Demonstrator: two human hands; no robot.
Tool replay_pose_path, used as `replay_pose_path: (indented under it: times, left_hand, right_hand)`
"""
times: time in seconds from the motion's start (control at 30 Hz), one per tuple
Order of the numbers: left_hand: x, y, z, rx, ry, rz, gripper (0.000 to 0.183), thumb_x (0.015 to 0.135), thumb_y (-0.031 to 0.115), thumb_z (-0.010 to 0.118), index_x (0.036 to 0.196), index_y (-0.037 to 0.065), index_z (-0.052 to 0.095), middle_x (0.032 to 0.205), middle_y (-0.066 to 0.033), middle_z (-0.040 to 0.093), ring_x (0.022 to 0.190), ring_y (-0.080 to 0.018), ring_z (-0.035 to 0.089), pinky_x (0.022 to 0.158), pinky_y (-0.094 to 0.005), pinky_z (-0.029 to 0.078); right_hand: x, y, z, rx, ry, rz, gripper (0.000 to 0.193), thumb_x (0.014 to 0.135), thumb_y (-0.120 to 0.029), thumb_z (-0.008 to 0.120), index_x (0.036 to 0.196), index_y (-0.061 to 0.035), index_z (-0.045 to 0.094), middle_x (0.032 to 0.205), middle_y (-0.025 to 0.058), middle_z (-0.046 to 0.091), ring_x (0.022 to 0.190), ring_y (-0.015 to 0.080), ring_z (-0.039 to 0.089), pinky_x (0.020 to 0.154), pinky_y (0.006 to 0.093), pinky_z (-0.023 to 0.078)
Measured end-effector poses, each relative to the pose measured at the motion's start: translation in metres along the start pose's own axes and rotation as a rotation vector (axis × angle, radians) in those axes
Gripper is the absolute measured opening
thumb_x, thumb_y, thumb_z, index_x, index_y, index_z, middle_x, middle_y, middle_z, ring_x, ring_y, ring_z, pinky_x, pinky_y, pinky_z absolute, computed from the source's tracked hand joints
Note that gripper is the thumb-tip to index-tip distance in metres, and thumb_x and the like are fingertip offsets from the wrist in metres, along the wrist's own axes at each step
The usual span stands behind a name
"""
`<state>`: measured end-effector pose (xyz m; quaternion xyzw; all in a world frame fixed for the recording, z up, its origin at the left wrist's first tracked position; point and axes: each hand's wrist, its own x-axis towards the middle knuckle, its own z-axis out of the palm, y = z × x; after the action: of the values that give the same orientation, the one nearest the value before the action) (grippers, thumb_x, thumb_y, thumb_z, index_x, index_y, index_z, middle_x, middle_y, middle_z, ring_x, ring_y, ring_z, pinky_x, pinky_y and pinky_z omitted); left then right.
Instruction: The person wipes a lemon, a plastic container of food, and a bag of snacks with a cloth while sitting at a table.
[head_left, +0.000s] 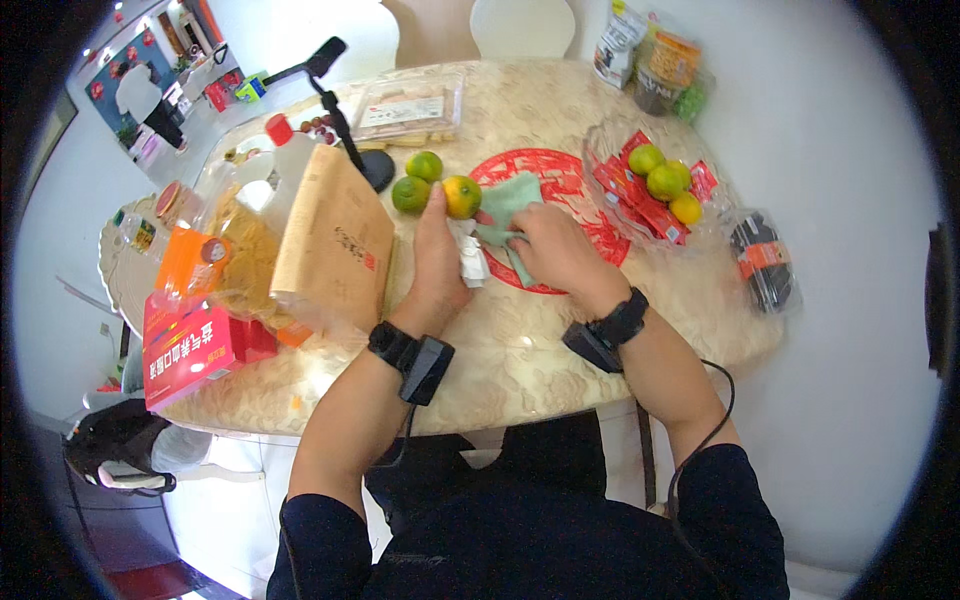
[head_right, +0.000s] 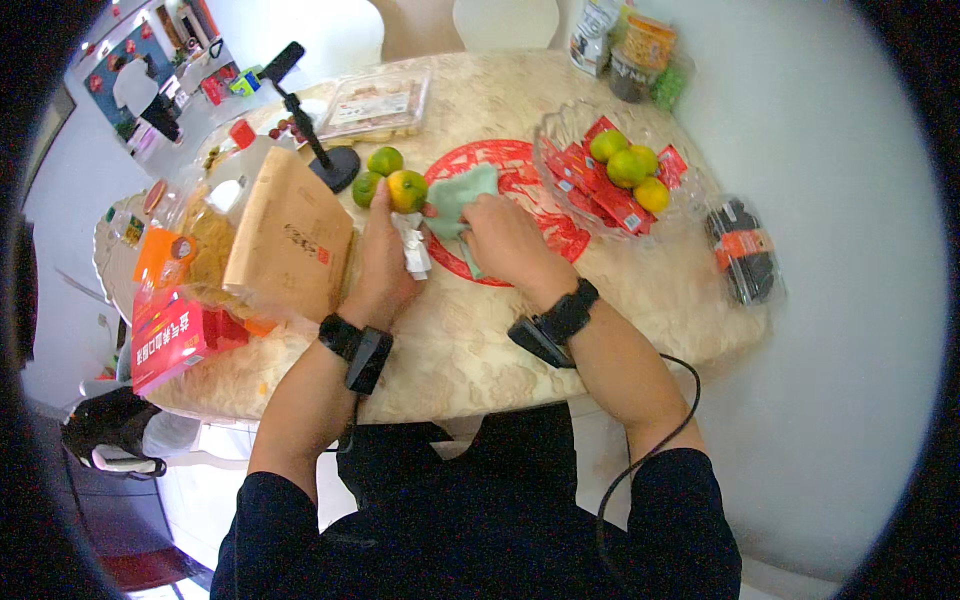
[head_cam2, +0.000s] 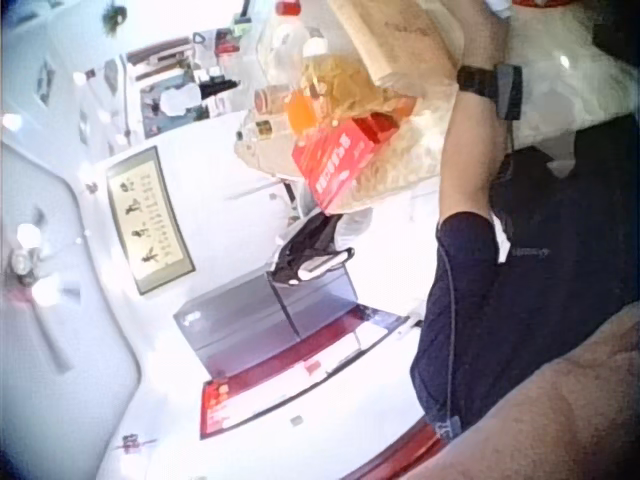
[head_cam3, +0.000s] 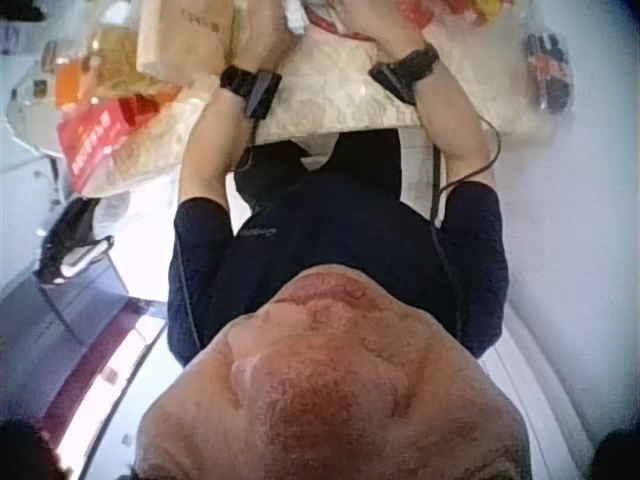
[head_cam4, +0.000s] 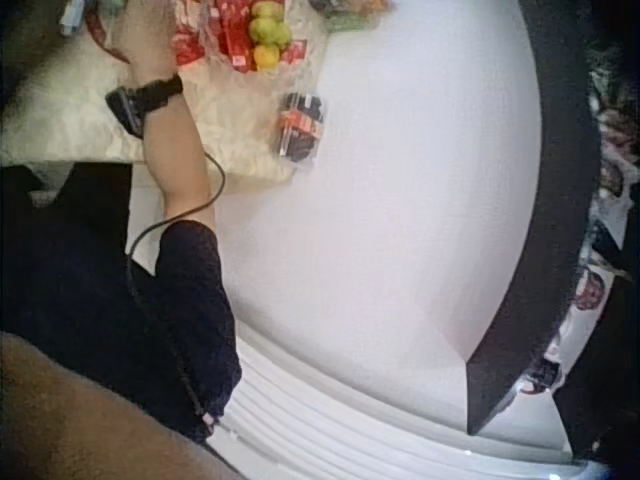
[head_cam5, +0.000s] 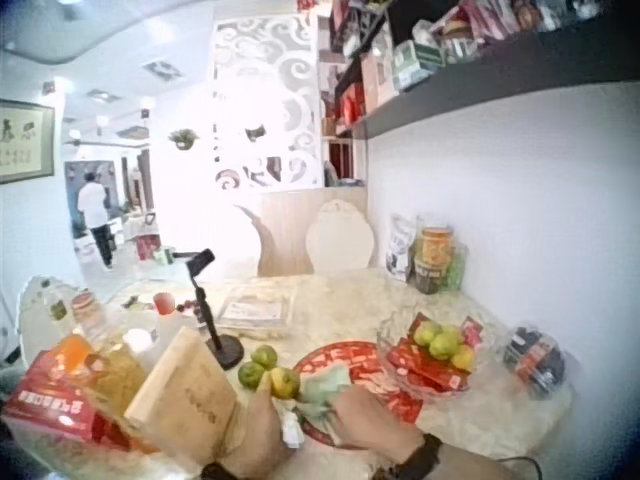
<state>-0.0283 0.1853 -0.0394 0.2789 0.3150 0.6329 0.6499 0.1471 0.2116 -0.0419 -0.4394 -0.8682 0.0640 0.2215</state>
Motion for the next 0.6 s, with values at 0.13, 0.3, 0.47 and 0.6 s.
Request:
replay_pose_path:
  times: [0.13,0.3,0.47,0.6]
  left_hand:
    - [-0.013,0.005,0.018,-0.065,0.122,-0.008,0.042,0.101,0.051,0.047,0.106,0.011,0.059,0.079,-0.0019,0.064,0.059,-0.0092,0.059,0.05,-0.0196,0.048]
    - [-0.005,-0.003,0.01,0.023,0.04,0.036,0.041,0.105,0.041,0.04,0.115,0.005,0.057,0.098,-0.007,0.065,0.083,-0.0163,0.065,0.073,-0.0301,0.055]
    - [-0.036,0.002,0.03,0.469,-0.091,0.123,0.04,0.105,0.033,0.043,0.133,0.006,0.046,0.122,-0.0091,0.06,0.108,-0.0192,0.063,0.087,-0.0328,0.055]
    - [-0.024,-0.001,0.018,0.289,-0.202,0.085,0.038,0.104,0.02,0.048,0.138,0.004,0.043,0.128,-0.0129,0.058,0.112,-0.0215,0.062,0.092,-0.034,0.054]
  right_hand:
    - [0.008,-0.01,-0.008,0.316,0.274,0.298,0.019,0.089,-0.016,0.059,0.091,0.0021,0.062,0.091,0.0242,0.065,0.088,0.0409,0.063,0.076,0.0503,0.05]
    - [0.014,-0.003,-0.015,1.243,0.406,0.312,0.025,0.097,-0.02,0.057,0.104,0.0031,0.064,0.088,0.0043,0.065,0.083,0.0127,0.059,0.077,0.0308,0.048]
    - [0.004,-0.019,-0.028,1.393,0.166,0.068,0.027,0.1,-0.02,0.054,0.112,0.0018,0.064,0.107,0.0051,0.066,0.099,0.0106,0.058,0.089,0.0255,0.046]
    - [0.006,-0.023,-0.019,1.135,0.199,-0.02,0.042,0.091,-0.018,0.067,0.128,-0.0013,0.056,0.125,0.0109,0.06,0.115,0.0176,0.057,0.099,0.0321,0.045]
